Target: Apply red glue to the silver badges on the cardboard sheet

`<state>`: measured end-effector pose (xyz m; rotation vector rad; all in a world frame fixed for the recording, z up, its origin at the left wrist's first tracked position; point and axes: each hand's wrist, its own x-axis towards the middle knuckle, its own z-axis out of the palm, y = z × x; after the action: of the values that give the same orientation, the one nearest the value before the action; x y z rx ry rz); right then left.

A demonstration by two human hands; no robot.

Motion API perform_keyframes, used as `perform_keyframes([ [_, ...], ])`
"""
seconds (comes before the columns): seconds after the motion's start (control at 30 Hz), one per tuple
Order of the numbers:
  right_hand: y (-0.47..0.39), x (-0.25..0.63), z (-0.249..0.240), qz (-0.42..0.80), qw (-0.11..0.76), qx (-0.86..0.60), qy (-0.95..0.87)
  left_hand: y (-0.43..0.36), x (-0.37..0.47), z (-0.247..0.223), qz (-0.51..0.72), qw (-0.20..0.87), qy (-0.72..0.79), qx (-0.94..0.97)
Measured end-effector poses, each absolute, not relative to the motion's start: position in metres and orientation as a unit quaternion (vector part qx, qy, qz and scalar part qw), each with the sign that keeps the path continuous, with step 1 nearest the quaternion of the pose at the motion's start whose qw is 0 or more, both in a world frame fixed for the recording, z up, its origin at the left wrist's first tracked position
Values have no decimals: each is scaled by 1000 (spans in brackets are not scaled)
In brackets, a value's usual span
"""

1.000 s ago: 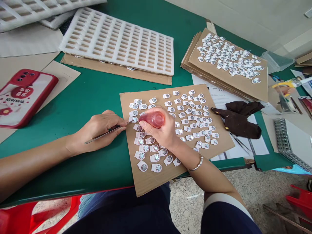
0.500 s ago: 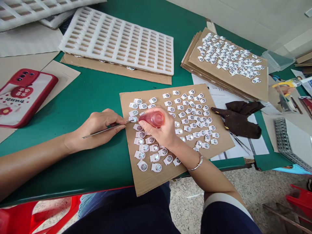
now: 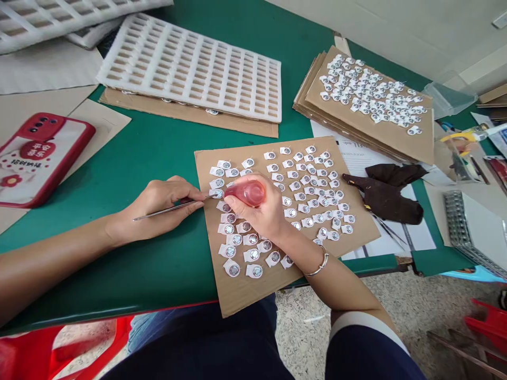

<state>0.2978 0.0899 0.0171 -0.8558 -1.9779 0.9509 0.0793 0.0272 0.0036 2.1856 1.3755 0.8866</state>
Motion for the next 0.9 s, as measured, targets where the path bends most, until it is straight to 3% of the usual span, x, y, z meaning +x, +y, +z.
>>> perform_keyframes([
  [0.9, 89, 294, 17, 382, 388, -315, -778, 27, 78, 0, 309, 217, 513, 770],
])
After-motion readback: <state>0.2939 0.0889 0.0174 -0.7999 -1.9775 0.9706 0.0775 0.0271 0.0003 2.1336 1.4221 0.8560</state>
